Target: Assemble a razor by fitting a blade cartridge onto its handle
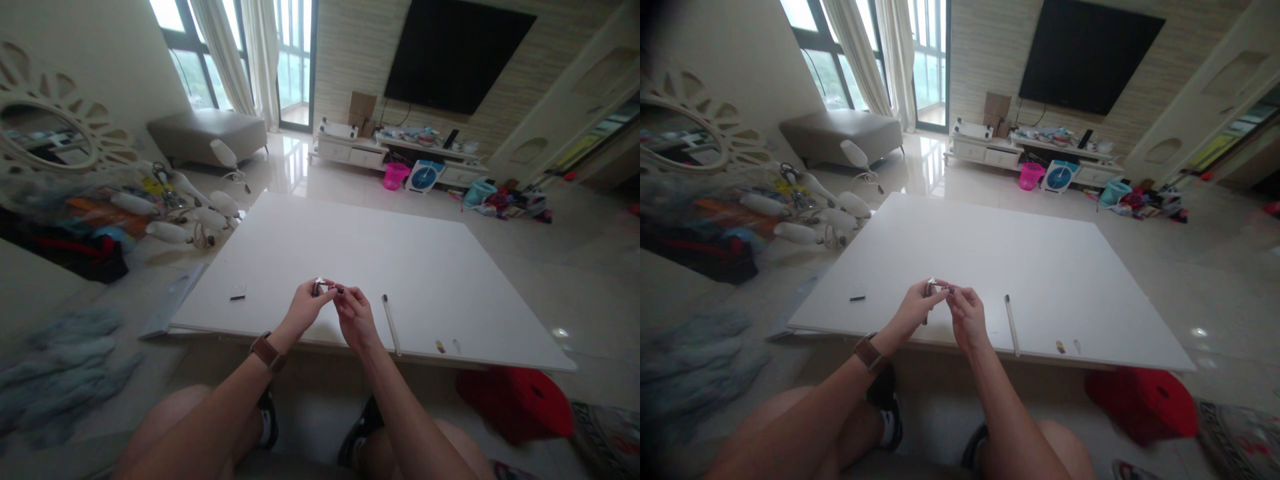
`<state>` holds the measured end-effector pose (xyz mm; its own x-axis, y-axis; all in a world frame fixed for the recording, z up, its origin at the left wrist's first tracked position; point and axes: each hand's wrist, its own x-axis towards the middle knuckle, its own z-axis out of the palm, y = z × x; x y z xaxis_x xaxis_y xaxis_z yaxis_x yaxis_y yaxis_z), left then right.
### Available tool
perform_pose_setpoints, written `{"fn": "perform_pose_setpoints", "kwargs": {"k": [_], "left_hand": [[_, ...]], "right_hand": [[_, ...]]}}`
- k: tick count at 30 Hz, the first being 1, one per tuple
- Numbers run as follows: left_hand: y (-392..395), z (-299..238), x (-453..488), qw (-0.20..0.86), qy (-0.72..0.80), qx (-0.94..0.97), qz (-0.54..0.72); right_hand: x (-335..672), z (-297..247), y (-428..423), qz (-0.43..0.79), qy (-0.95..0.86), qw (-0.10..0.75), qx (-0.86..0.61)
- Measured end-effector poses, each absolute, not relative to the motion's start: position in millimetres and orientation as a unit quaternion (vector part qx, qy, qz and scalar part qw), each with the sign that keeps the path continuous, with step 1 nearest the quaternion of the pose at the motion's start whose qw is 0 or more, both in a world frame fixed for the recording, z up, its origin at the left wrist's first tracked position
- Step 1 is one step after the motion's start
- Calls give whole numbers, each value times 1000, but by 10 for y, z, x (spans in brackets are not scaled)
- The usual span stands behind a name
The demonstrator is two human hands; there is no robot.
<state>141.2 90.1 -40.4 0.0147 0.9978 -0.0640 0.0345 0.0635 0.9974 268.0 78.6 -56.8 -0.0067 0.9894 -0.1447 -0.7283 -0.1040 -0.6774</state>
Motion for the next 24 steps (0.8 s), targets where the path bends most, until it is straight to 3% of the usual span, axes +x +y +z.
{"fn": "perform_pose_setpoints", "kwargs": {"k": [5,11,24], "left_hand": [[926,-500,1438,500,537,494,467],[914,-569,1474,583,483,478,445],[810,-402,1570,651,417,458,439]], "right_hand": [[2711,-625,820,643,-198,662,-329],[2736,-653,838,639,-178,665,-342],[2718,-650,815,668,-194,647,-313]]}}
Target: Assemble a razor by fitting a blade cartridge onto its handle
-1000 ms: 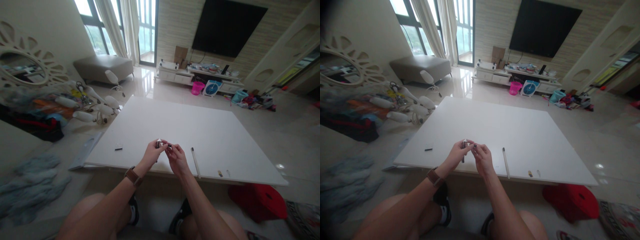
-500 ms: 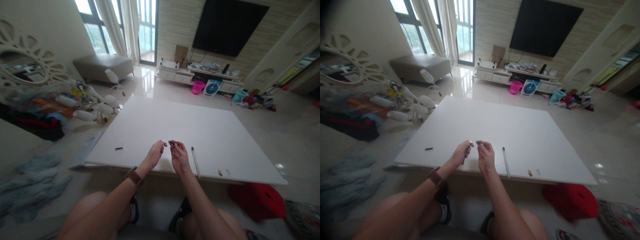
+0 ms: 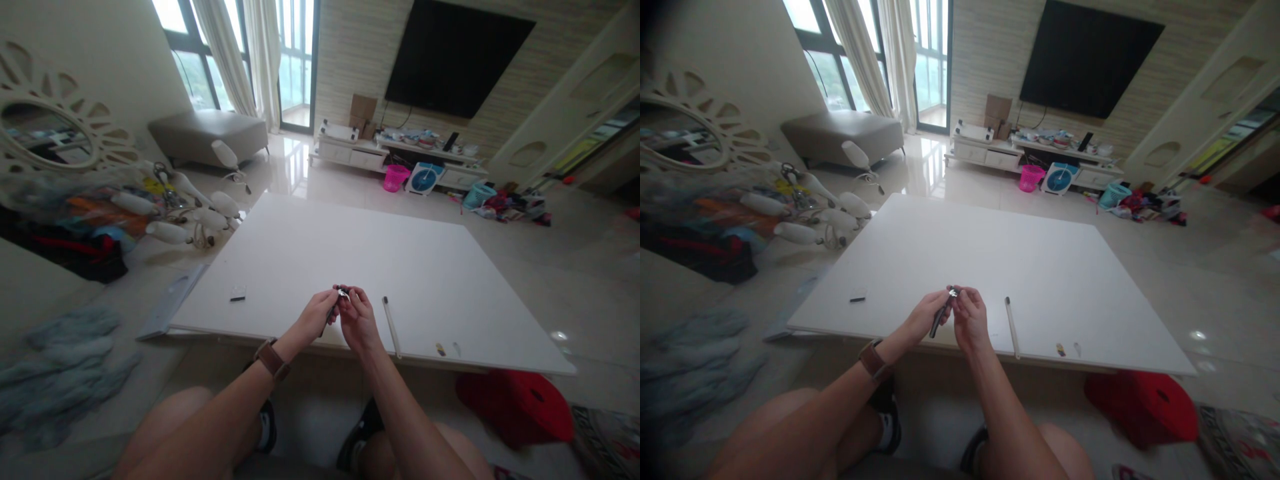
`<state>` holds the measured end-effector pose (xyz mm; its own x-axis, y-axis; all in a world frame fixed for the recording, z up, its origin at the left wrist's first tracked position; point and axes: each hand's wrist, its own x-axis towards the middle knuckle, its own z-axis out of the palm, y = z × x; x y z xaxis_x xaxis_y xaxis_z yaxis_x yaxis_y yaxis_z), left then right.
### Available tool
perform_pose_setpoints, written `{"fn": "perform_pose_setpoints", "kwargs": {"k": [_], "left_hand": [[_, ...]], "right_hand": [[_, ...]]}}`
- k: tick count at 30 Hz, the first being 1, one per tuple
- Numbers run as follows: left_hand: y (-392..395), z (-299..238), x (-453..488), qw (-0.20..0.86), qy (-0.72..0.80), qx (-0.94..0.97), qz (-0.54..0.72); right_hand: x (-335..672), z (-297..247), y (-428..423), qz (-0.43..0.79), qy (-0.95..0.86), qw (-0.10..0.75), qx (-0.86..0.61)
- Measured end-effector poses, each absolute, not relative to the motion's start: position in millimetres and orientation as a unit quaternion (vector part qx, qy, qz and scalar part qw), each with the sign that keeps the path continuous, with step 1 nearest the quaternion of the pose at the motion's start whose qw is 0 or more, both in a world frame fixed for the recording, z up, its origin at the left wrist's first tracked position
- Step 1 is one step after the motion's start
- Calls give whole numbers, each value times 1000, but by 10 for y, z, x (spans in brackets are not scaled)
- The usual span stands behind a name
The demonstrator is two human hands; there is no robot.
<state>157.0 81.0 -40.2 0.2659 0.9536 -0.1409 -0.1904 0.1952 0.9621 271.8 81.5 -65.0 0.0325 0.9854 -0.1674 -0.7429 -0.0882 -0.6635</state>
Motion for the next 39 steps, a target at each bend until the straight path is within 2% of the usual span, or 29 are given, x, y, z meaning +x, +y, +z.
{"fn": "perform_pose_setpoints", "kwargs": {"k": [7,16,26,33,39], "left_hand": [[864,-498,1557,647,449,364,498],[918,-552,1528,631,414,398,522],[884,-488,1514,650,390,406,511],[864,-497,1530,677,393,389,485],[850,-594,1591,670,379,456,447]], "right_hand": [[2726,-634,828,649,-174,655,-344],[2737,-699,844,642,-158,635,-398],[2744,-674,856,618,-130,655,-415],[2736,-650,857,616,-155,682,-362],[2729,-683,872,615,-175,691,-338]]}}
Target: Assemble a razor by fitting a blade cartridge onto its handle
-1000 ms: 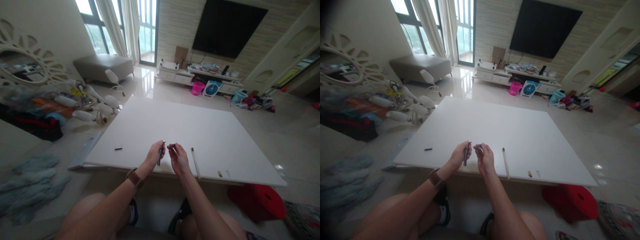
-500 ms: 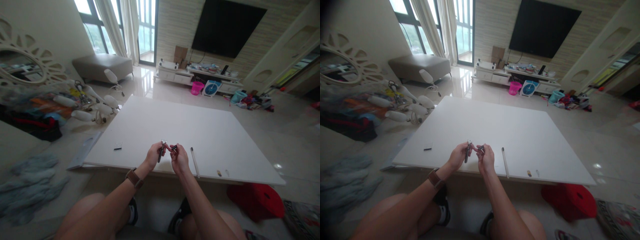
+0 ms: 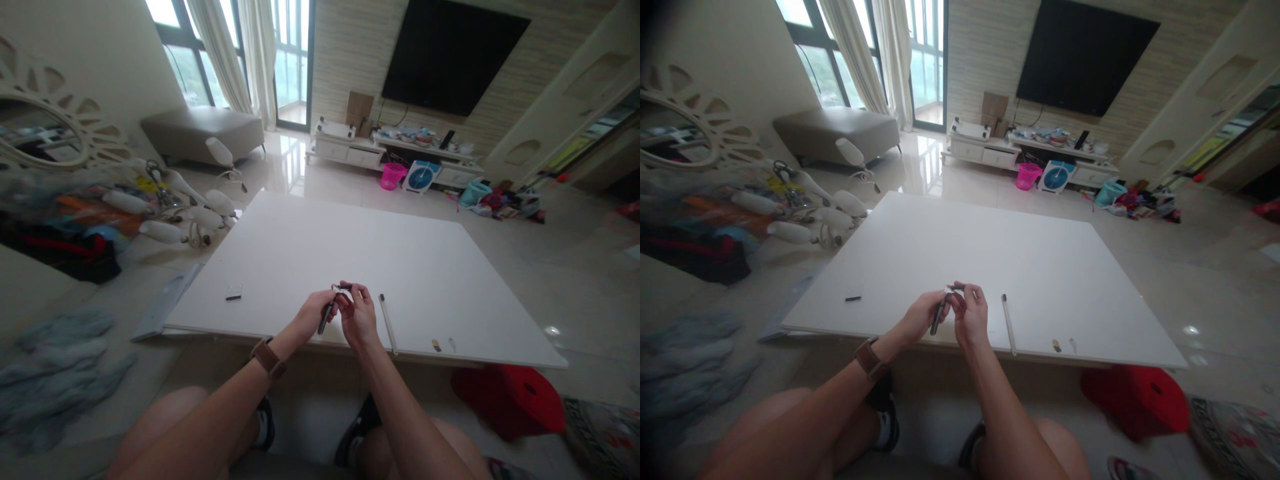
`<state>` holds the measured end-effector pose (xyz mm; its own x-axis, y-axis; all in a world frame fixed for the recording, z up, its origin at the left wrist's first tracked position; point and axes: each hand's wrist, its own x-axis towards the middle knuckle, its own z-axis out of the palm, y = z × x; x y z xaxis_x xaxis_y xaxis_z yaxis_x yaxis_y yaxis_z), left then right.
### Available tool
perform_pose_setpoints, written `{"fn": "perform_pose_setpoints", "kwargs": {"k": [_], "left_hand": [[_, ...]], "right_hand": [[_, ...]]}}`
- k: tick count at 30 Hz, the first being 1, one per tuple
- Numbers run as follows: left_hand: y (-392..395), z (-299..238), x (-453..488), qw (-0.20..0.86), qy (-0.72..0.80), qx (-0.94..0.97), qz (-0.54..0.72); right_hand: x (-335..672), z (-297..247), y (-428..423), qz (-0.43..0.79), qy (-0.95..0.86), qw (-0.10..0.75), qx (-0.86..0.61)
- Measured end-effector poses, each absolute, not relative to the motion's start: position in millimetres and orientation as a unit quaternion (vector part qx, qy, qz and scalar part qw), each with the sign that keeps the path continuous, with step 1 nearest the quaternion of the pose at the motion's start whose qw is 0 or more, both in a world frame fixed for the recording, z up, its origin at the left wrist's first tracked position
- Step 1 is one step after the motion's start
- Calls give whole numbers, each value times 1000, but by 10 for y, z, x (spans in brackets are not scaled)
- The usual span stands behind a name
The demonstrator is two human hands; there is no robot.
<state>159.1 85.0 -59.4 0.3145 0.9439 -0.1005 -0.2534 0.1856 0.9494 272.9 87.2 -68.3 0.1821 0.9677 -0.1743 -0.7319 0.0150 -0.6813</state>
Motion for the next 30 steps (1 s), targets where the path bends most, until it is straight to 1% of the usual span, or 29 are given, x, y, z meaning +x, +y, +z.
{"fn": "perform_pose_setpoints", "kwargs": {"k": [11,17,23,28,30], "left_hand": [[759,-410,1594,640,395,509,419],[747,-384,1587,635,400,504,427],[745,-405,1580,648,393,495,425],[798,-351,1593,715,357,402,447],[756,-210,1545,678,356,407,498]], "right_hand": [[2729,-609,833,627,-220,676,-318],[2751,-583,817,649,-243,658,-296],[2752,-553,809,645,-286,645,-293],[2822,-556,860,617,-240,682,-311],[2870,-549,880,609,-215,694,-317]]}}
